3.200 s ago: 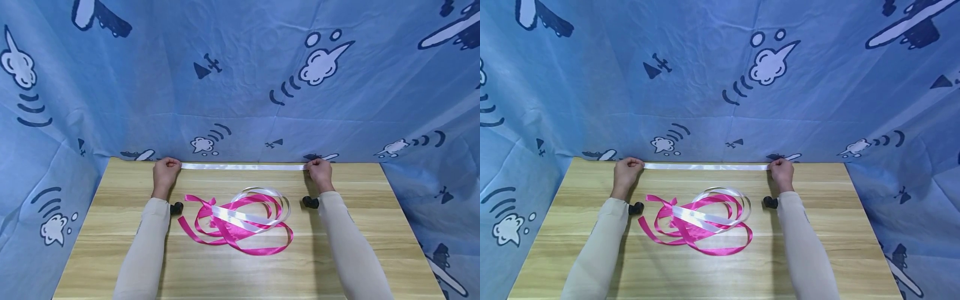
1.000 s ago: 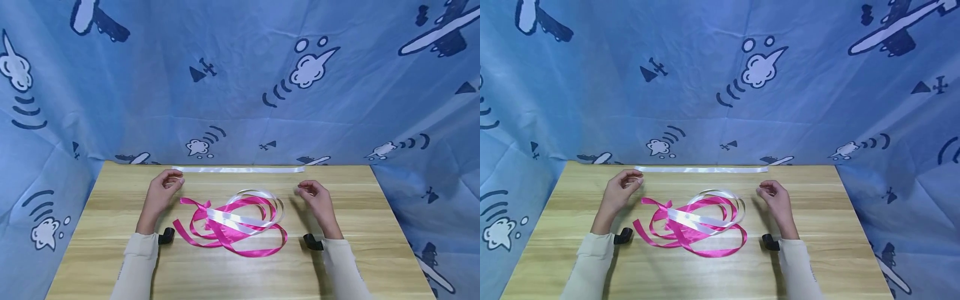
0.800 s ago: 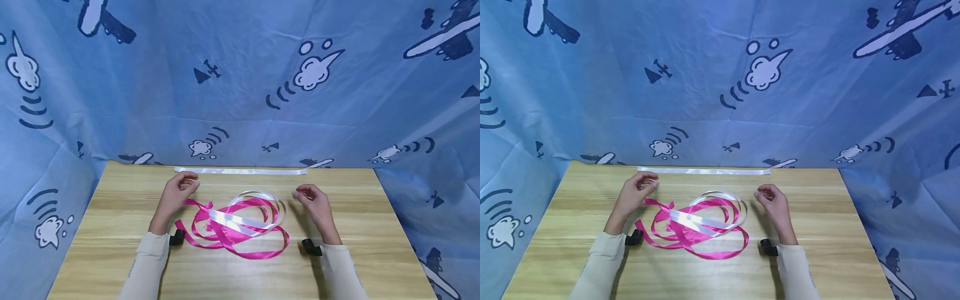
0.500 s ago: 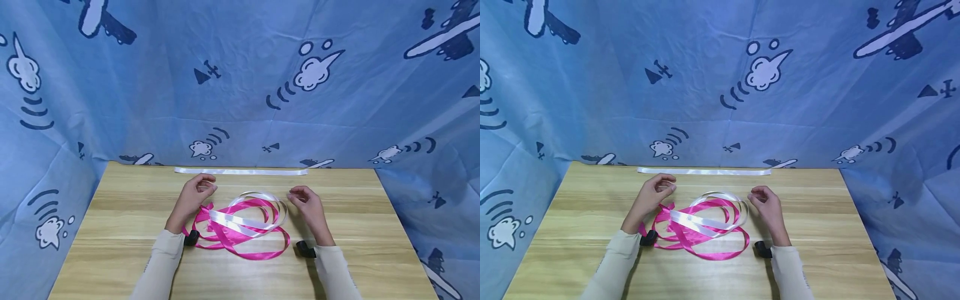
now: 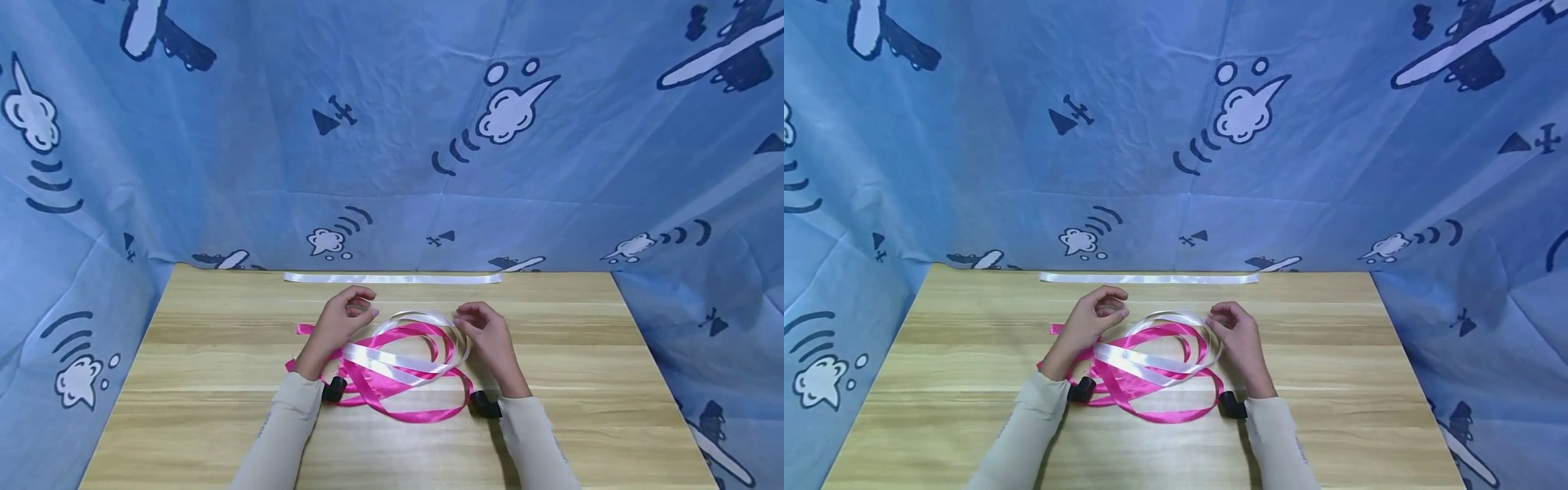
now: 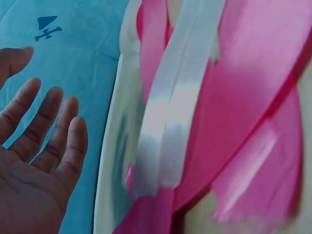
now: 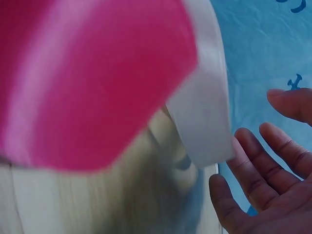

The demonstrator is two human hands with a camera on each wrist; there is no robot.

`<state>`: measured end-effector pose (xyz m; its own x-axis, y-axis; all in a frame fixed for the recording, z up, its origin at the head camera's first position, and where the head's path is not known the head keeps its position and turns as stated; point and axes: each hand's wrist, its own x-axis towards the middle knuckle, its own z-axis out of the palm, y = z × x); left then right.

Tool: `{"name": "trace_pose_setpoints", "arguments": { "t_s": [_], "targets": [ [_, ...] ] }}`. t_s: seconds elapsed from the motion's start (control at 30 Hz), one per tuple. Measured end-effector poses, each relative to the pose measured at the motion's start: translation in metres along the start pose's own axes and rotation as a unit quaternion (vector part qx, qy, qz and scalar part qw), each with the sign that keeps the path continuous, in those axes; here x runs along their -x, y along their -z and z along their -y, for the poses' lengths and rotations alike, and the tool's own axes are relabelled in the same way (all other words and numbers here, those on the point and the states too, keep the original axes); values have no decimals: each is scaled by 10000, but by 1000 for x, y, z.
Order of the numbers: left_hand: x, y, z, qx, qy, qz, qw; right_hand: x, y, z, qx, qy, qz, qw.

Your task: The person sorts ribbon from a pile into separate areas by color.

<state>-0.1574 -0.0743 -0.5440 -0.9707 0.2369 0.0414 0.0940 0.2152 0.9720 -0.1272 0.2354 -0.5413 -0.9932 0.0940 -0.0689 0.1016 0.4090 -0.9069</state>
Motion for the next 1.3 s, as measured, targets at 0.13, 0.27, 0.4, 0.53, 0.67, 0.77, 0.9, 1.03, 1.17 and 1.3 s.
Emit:
{"name": "trace_pose_setpoints", "arguments": {
  "t_s": [0.13,0.27,0.4,0.53,0.67,0.77,0.9,1.03,1.17,1.3],
  "targets": [
    [-1,-8,2,24,176,128,9998,1,-6,1,57,32,77,9999],
    [-1,-15,3,75,365,246,9990,1,-11,0,128,49,127,9998],
    [-3,-22,7,84,470,338,9983,-2,-17,-1,221,50,143,9996],
    [-6,-30,10,-31,396,426,9983,-4,-23,-2,306,123,127,9994],
    [-7,-36,9,-63,352,456,9983,-5,-29,-2,314,147,123,9993],
    [-8,-40,7,-113,351,429,9984,-5,-34,-2,373,136,87,9992],
    [-8,-43,8,-249,264,358,9987,-6,-39,-4,445,152,-17,9989],
    [-8,-46,9,-307,251,265,9989,-7,-43,-4,471,114,-146,9987],
    [-8,-48,11,-410,292,206,9985,-7,-44,-3,504,117,-228,9984],
    [-8,-49,11,-583,301,175,9977,-7,-45,-3,567,110,-238,9980]
  ]
}}
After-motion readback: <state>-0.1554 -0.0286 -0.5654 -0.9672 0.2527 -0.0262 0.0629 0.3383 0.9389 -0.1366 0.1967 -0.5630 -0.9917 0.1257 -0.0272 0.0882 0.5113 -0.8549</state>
